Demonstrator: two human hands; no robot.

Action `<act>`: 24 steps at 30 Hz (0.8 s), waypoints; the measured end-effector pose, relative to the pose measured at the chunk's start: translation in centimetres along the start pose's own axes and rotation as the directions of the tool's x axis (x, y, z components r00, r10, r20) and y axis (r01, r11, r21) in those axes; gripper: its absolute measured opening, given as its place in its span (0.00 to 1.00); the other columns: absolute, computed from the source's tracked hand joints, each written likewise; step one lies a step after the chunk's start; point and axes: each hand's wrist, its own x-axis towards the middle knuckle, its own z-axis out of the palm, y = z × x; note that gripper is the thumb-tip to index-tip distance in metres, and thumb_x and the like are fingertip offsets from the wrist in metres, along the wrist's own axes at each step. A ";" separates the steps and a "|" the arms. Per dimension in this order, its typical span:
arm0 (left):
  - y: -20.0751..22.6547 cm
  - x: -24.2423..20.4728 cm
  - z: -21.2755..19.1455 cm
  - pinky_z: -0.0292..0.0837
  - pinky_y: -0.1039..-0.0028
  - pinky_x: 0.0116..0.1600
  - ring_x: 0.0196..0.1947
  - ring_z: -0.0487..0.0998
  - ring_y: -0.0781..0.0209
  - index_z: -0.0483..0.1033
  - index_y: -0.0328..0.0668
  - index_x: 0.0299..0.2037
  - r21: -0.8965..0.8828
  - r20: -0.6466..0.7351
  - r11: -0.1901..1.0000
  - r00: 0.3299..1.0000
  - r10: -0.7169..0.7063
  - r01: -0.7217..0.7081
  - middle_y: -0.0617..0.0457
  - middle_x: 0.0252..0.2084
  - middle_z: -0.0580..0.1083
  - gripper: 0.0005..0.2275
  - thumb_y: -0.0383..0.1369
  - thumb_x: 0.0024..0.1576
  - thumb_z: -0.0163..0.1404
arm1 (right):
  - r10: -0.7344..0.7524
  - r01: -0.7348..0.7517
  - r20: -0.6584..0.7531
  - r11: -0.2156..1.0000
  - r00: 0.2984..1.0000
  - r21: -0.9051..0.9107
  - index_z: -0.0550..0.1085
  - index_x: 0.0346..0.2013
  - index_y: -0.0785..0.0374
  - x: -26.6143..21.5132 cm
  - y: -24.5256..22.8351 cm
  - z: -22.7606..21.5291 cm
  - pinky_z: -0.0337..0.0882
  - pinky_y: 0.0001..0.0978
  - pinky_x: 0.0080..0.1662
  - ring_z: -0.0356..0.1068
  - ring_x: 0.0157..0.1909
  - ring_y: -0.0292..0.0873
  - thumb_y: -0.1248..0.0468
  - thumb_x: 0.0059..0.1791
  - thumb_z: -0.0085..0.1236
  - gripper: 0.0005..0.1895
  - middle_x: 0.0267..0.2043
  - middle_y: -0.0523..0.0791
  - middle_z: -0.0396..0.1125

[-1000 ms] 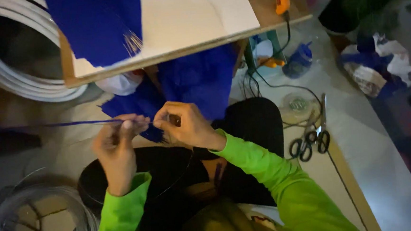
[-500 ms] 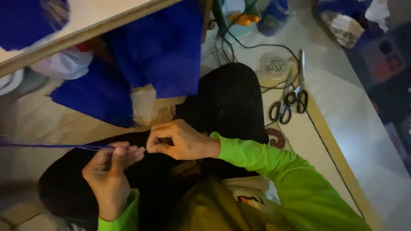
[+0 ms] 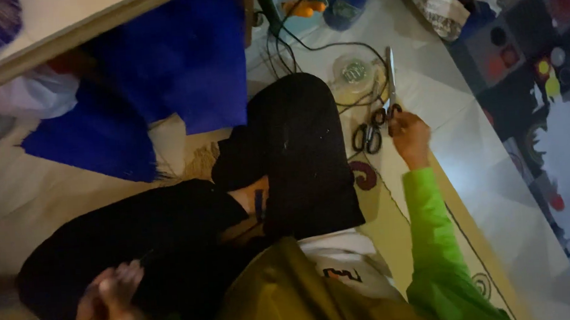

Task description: Cutting wire with pliers and preparing blue fabric strips for assembly.

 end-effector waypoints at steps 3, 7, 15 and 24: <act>-0.8 -0.8 -2.0 0.70 0.63 0.47 0.38 0.72 0.41 0.58 0.12 0.36 0.083 -0.027 0.995 0.998 -0.056 0.058 0.26 0.35 0.66 0.13 0.25 0.67 0.36 | 0.029 -0.029 -0.023 0.999 0.999 -0.013 0.73 0.34 0.69 0.2 1.1 0.0 0.65 0.30 0.32 0.65 0.27 0.45 0.72 0.41 0.53 0.08 0.29 0.48 0.68; -1.0 -1.2 -1.8 0.71 0.67 0.45 0.36 0.72 0.44 0.59 0.12 0.41 0.022 -0.153 0.995 0.984 -0.096 0.100 0.26 0.35 0.66 0.10 0.23 0.67 0.38 | -0.046 0.051 -0.048 0.994 0.998 0.097 0.72 0.33 0.69 2.9 -3.5 0.0 0.63 0.30 0.31 0.62 0.24 0.44 0.70 0.42 0.55 0.07 0.25 0.48 0.66; -0.1 -1.6 -4.2 0.70 0.68 0.43 0.34 0.74 0.48 0.65 0.14 0.37 0.133 -0.137 0.967 0.971 -0.198 0.216 0.31 0.31 0.70 0.10 0.24 0.62 0.39 | -0.488 0.497 -0.110 0.865 0.866 0.070 0.72 0.31 0.70 20.3 -10.3 5.9 0.62 0.32 0.30 0.62 0.24 0.47 0.72 0.43 0.49 0.05 0.29 0.51 0.66; 6.7 2.7 -4.2 0.69 0.74 0.37 0.27 0.73 0.53 0.67 0.18 0.37 -0.092 -0.282 0.990 0.950 -0.132 0.110 0.36 0.29 0.70 0.07 0.23 0.58 0.43 | -0.024 -0.113 0.801 0.987 0.598 0.114 0.63 0.48 0.70 32.6 -2.4 22.0 0.62 0.38 0.48 0.61 0.50 0.52 0.49 0.41 0.37 0.31 0.52 0.53 0.60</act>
